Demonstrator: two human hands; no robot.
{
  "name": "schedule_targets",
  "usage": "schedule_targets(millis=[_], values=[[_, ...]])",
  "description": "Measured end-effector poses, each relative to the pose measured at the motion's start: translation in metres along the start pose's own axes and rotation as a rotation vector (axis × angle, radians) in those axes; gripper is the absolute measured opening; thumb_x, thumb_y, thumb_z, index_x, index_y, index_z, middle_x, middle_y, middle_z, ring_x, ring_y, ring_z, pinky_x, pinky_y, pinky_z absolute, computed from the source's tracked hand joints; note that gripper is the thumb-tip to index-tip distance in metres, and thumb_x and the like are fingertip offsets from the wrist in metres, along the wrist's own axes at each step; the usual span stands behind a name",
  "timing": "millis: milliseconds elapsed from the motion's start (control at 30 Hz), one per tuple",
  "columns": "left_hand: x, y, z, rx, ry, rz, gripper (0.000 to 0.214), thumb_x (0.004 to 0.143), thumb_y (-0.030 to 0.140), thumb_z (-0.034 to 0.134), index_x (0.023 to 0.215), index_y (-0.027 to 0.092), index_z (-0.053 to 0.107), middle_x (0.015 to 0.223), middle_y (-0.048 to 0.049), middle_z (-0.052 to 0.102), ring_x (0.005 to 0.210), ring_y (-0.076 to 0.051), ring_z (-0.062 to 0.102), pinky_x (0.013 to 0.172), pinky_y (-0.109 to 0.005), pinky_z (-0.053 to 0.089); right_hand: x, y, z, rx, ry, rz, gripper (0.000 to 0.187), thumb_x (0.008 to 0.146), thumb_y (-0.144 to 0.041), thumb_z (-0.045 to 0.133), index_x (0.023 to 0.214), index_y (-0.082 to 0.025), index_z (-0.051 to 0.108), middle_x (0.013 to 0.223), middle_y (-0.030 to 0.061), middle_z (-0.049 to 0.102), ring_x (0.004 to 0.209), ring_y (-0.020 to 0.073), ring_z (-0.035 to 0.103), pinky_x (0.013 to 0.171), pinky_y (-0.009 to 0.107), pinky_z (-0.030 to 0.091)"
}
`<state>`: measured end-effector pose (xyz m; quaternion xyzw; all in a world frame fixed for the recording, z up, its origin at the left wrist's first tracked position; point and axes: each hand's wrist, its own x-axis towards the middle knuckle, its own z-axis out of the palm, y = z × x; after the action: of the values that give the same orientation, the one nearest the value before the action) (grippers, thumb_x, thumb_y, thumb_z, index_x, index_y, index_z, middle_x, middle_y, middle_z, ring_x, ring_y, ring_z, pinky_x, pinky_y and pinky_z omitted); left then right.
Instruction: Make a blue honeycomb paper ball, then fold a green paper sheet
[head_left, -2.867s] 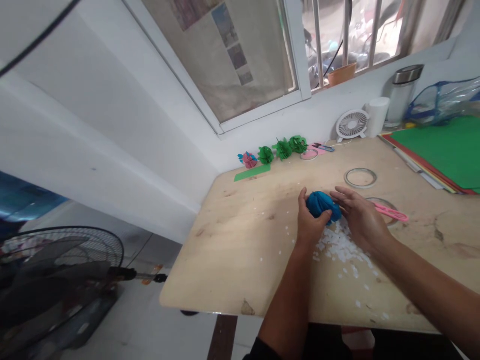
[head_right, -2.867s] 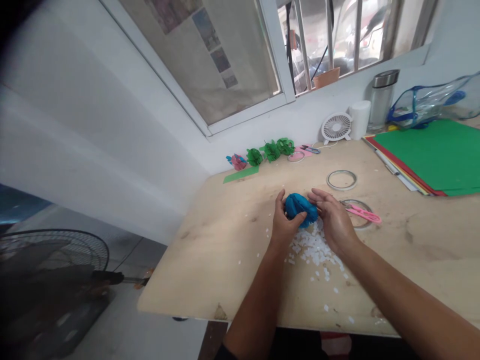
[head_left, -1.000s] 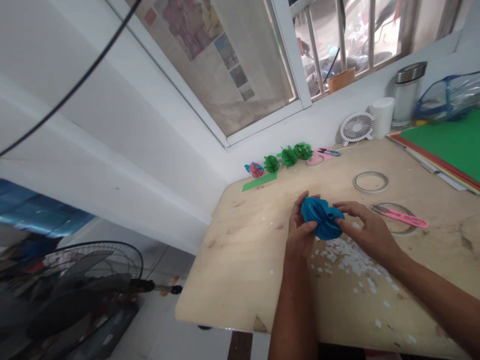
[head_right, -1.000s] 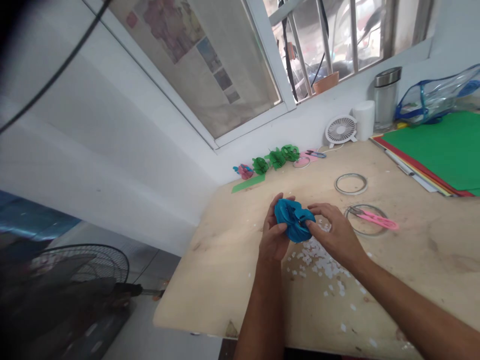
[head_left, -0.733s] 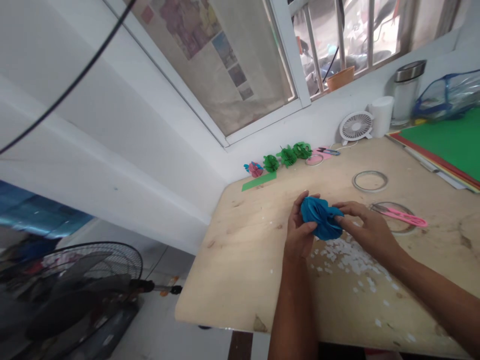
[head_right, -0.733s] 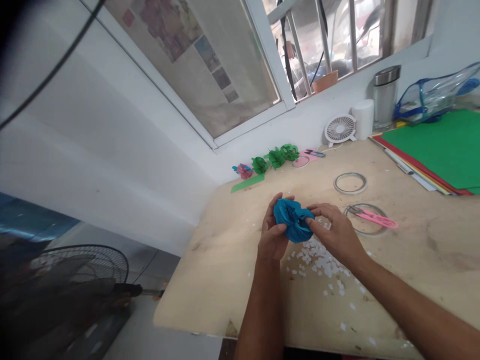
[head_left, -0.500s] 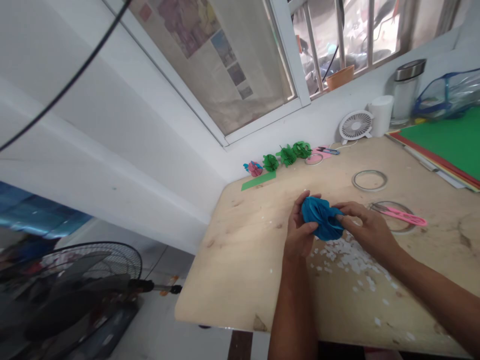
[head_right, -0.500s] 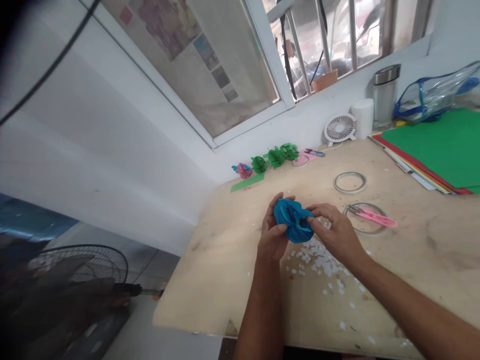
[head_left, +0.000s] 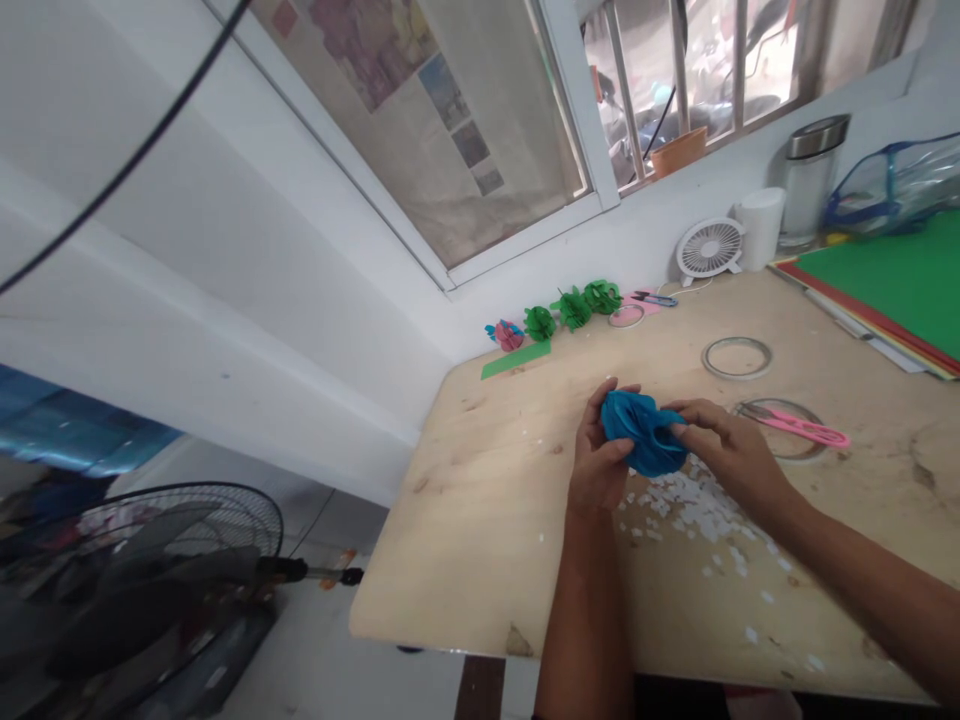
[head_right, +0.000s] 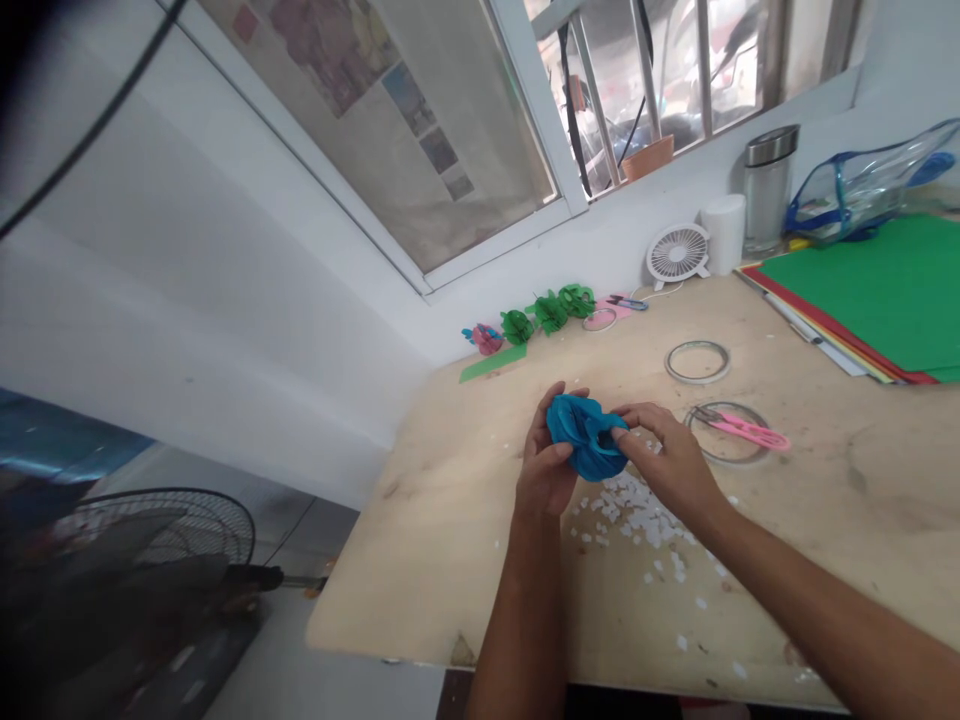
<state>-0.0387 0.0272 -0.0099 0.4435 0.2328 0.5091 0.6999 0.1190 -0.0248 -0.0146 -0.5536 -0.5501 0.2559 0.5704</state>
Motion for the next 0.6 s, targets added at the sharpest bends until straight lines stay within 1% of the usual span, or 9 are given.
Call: schedule_targets(millis=[67,133,233,333,400,467,600], values=[[0.000,0.001,-0.001,-0.011,0.001,0.009,0.085,0.056,0.038,0.088,0.133,0.027,0.055,0.137,-0.0128,0.060,0.128,-0.036,0.055,0.107,-0.049,0.044,-0.001,-0.002,0.000,-0.007,0.025,-0.004,0.027,0.087,-0.048,0.055,0.092,-0.025,0.070,0.105,0.0073,0.074,0.100,0.0290,0.067,0.091,0.048,0.051],[-0.001,0.002,-0.001,-0.023,0.001,0.017,0.084,0.057,0.038,0.087,0.133,0.027,0.055,0.137,-0.0118,0.060,0.128,-0.035,0.054,0.107,-0.049,0.044,-0.003,-0.005,0.000,-0.039,0.086,-0.045,0.029,0.089,-0.047,0.055,0.103,-0.025,0.068,0.112,0.0085,0.071,0.107,0.0293,0.065,0.094,0.047,0.050],[-0.002,0.005,0.000,-0.030,0.002,0.014,0.082,0.057,0.037,0.087,0.132,0.028,0.055,0.136,-0.0113,0.060,0.127,-0.035,0.055,0.106,-0.049,0.044,-0.005,-0.009,-0.001,-0.110,0.124,-0.183,0.028,0.091,-0.041,0.056,0.112,-0.025,0.064,0.120,0.0098,0.067,0.116,0.0292,0.060,0.099,0.048,0.047],[-0.004,0.007,0.001,-0.032,-0.008,-0.001,0.079,0.059,0.034,0.086,0.132,0.028,0.056,0.137,-0.0105,0.059,0.127,-0.033,0.055,0.107,-0.048,0.043,-0.006,-0.013,-0.002,-0.158,0.078,-0.338,0.024,0.092,-0.034,0.056,0.113,-0.025,0.063,0.123,0.0104,0.065,0.120,0.0291,0.058,0.102,0.050,0.045],[-0.005,0.008,0.001,-0.039,-0.009,-0.001,0.078,0.059,0.034,0.086,0.132,0.028,0.057,0.136,-0.0103,0.060,0.126,-0.032,0.055,0.107,-0.047,0.043,-0.006,-0.014,-0.002,-0.180,0.041,-0.399,0.022,0.092,-0.032,0.057,0.112,-0.025,0.063,0.125,0.0108,0.064,0.121,0.0298,0.056,0.102,0.052,0.044],[-0.005,0.008,0.001,-0.039,-0.005,-0.001,0.079,0.059,0.034,0.087,0.131,0.028,0.057,0.136,-0.0106,0.060,0.125,-0.032,0.055,0.107,-0.047,0.044,-0.006,-0.014,-0.002,-0.199,0.022,-0.426,0.021,0.091,-0.031,0.058,0.111,-0.025,0.063,0.126,0.0113,0.063,0.120,0.0306,0.056,0.102,0.053,0.044],[-0.005,0.008,0.000,-0.033,-0.006,-0.006,0.079,0.057,0.034,0.087,0.131,0.028,0.058,0.137,-0.0107,0.060,0.126,-0.033,0.055,0.105,-0.047,0.045,-0.006,-0.015,-0.001,-0.213,0.028,-0.449,0.023,0.089,-0.030,0.059,0.112,-0.025,0.062,0.125,0.0120,0.063,0.120,0.0314,0.056,0.101,0.053,0.045]])
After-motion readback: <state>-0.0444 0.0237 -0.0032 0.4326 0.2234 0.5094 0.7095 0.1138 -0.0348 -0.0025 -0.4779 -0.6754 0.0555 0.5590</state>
